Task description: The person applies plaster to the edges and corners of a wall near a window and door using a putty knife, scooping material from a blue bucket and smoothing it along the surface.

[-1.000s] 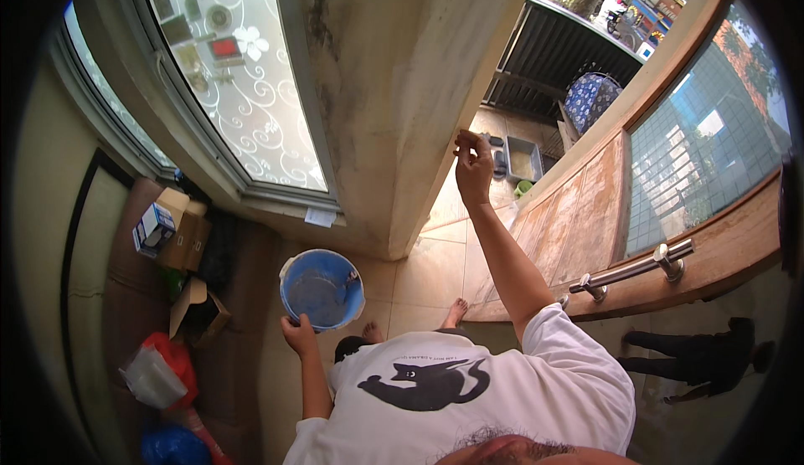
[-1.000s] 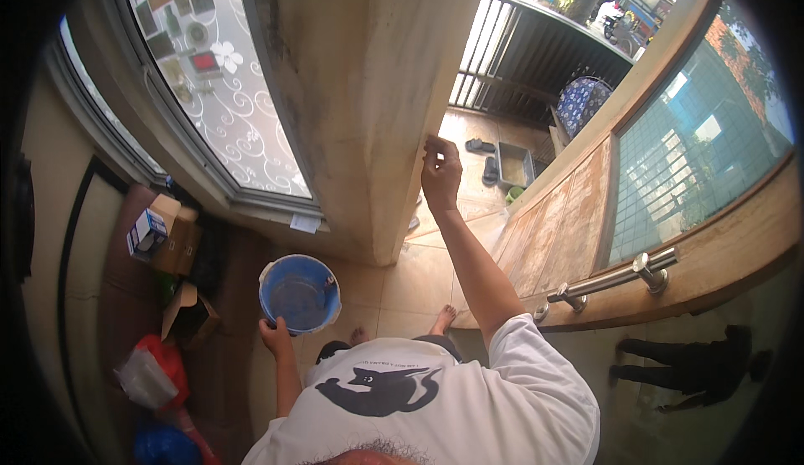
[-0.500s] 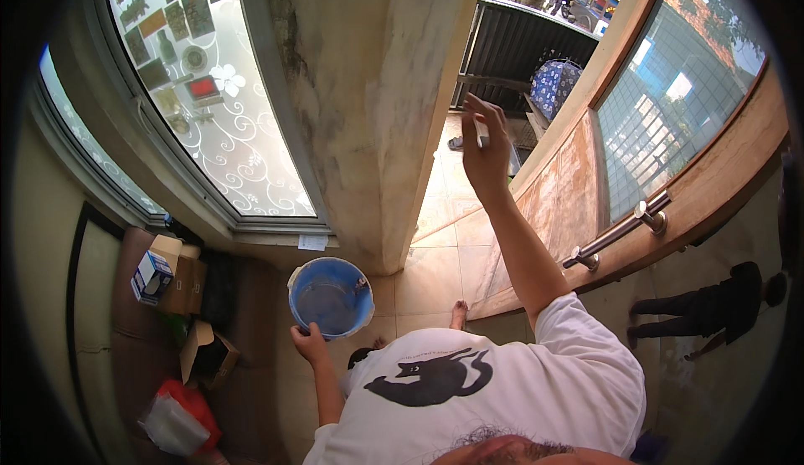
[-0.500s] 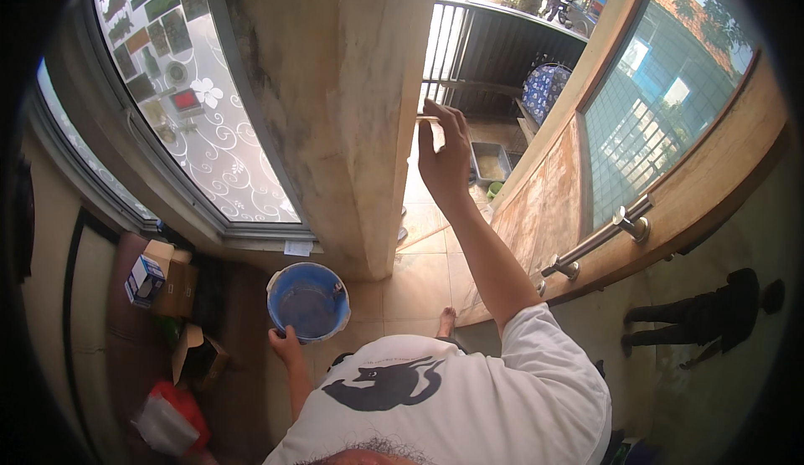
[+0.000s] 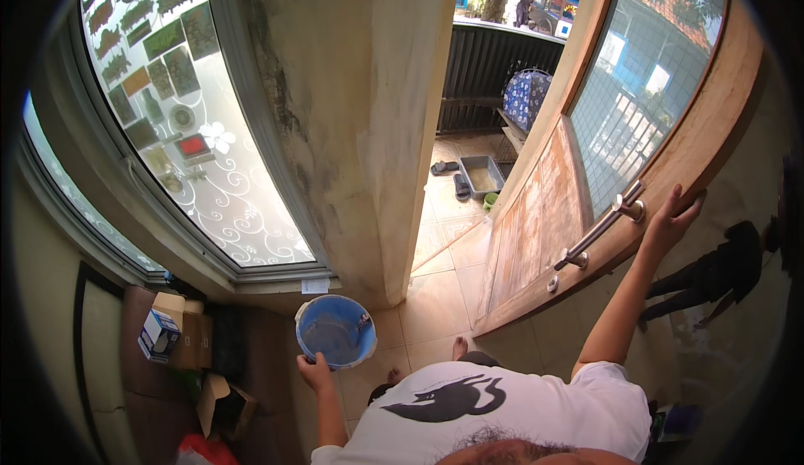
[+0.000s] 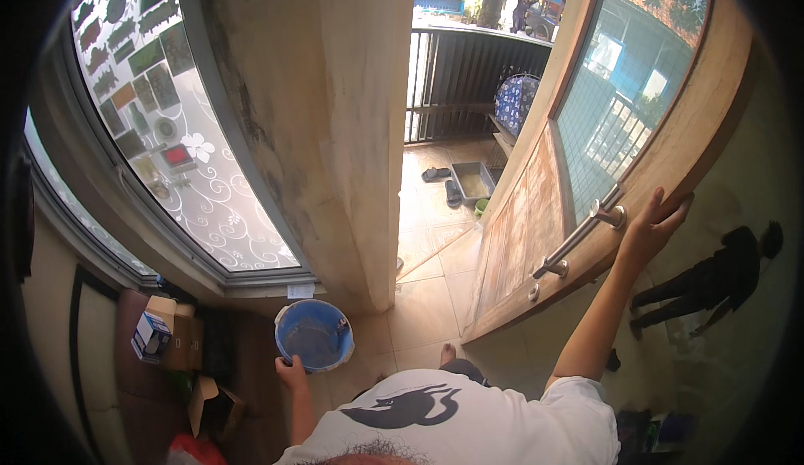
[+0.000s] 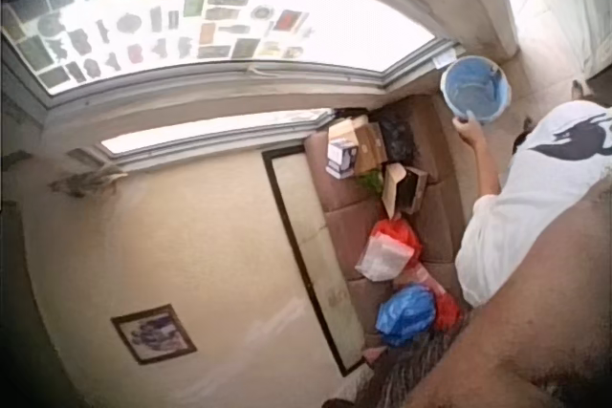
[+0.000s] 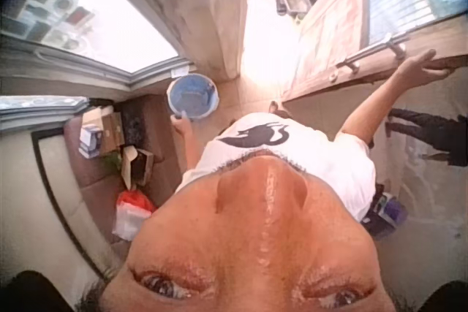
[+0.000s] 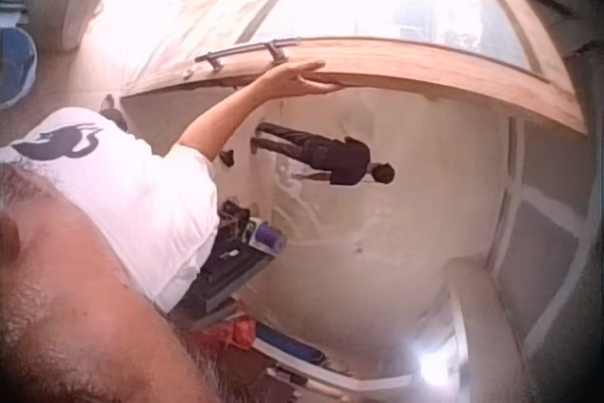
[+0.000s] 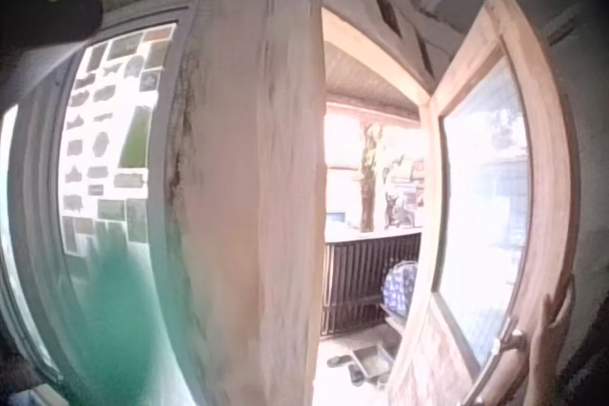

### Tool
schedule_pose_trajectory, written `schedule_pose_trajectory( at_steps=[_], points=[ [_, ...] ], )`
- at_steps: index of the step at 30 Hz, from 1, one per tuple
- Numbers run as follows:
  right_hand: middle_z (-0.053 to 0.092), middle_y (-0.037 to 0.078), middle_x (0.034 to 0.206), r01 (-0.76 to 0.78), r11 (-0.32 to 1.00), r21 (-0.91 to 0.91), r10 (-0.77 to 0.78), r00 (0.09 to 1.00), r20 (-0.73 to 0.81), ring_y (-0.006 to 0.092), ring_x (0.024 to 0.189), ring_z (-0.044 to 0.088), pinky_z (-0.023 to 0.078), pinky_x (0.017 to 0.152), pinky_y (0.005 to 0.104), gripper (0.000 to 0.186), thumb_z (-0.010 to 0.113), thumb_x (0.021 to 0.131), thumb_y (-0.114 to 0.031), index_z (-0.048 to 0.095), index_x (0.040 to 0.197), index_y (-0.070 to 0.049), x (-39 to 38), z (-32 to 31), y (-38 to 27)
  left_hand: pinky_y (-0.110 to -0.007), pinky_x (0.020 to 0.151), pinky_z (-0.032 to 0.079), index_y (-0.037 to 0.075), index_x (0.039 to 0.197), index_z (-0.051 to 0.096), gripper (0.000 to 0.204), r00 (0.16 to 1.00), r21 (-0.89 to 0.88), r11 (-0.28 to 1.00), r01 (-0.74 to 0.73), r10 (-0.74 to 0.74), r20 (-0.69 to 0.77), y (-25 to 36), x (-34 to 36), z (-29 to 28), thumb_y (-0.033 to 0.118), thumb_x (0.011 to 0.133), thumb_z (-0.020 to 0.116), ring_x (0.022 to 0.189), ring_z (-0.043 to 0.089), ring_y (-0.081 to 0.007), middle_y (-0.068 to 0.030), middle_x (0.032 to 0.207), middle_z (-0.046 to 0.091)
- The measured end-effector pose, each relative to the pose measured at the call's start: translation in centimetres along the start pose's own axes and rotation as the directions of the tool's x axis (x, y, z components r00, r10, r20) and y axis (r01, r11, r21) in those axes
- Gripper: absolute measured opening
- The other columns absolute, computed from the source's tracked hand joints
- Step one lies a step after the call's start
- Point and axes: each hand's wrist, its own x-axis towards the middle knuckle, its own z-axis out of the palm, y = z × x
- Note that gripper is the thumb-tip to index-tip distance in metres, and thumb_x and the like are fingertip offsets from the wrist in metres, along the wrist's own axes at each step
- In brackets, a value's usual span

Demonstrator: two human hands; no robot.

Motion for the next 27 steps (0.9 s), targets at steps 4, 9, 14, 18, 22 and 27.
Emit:
schedule_pose_trajectory(
  at_steps=[4,9,14,18,22,27],
  points=[
    [0.042,0.028,0.144,0.102,0.992,0.076,-0.105,0.993,0.047,0.0403,0.132,0.048,0.044,0.107,0.0461,0.060,0.052,0.102,-0.033,0.034,0.147,0.003,-0.7,-0.2,0.4,-0.040,0.065,0.048,0.000,0.085,0.051,0.023,1.000,-0.050,0.999,-0.002,0.002,-0.001,2.0,-0.8,-0.4,0.016,0.079,0.065,0.066,0.055,-0.0251,-0.0114,0.075,0.057],
    [0.050,0.026,0.138,0.242,0.970,-0.013,-0.242,0.970,-0.012,0.0383,0.121,0.057,0.050,0.099,0.0430,0.055,0.061,0.099,-0.025,0.041,0.143,0.001,-1.1,0.2,0.7,-0.040,0.066,0.048,0.000,0.086,0.050,0.022,0.997,0.000,0.999,-0.050,0.050,-0.055,1.5,-3.4,-0.2,0.015,0.079,0.065,0.067,0.057,-0.0259,-0.0121,0.076,0.058],
    [0.051,0.023,0.139,0.305,0.942,0.143,-0.310,0.951,0.012,0.0373,0.124,0.054,0.046,0.103,0.0438,0.059,0.067,0.094,-0.021,0.043,0.142,0.003,-1.2,0.6,-0.1,-0.041,0.067,0.048,-0.001,0.086,0.050,0.023,0.996,-0.043,0.997,0.060,-0.063,-0.067,4.0,-7.8,-0.8,0.017,0.078,0.064,0.069,0.057,-0.0266,-0.0124,0.077,0.058],
    [0.049,0.023,0.139,0.320,0.901,0.295,-0.351,0.934,0.060,0.0392,0.124,0.050,0.042,0.105,0.0475,0.066,0.072,0.087,-0.016,0.041,0.142,0.004,-1.7,1.5,-0.8,-0.041,0.068,0.048,0.000,0.085,0.050,0.023,0.995,0.042,0.999,0.028,-0.024,-0.094,4.2,-11.3,-1.0,0.018,0.077,0.063,0.069,0.058,-0.0268,-0.0124,0.078,0.058],
    [0.050,0.023,0.133,0.355,0.841,0.408,-0.409,0.911,0.052,0.0402,0.121,0.047,0.039,0.105,0.0502,0.069,0.074,0.083,-0.014,0.042,0.141,0.003,-1.8,3.0,-1.6,-0.039,0.062,0.050,0.000,0.085,0.051,0.022,0.994,0.028,0.996,0.082,-0.080,-0.073,7.4,-15.5,-1.1,0.016,0.077,0.063,0.066,0.058,-0.0238,-0.0107,0.077,0.057],
    [0.046,0.024,0.131,0.332,0.786,0.521,-0.434,0.897,0.083,0.0408,0.122,0.044,0.039,0.103,0.0498,0.067,0.072,0.084,-0.013,0.041,0.141,0.001,-2.7,5.3,-3.3,-0.036,0.053,0.051,-0.001,0.085,0.051,0.020,0.990,-0.011,0.999,0.041,-0.042,-0.134,6.1,-19.0,-1.2,0.015,0.077,0.062,0.063,0.059,-0.0192,-0.0094,0.077,0.057]
  ],
)
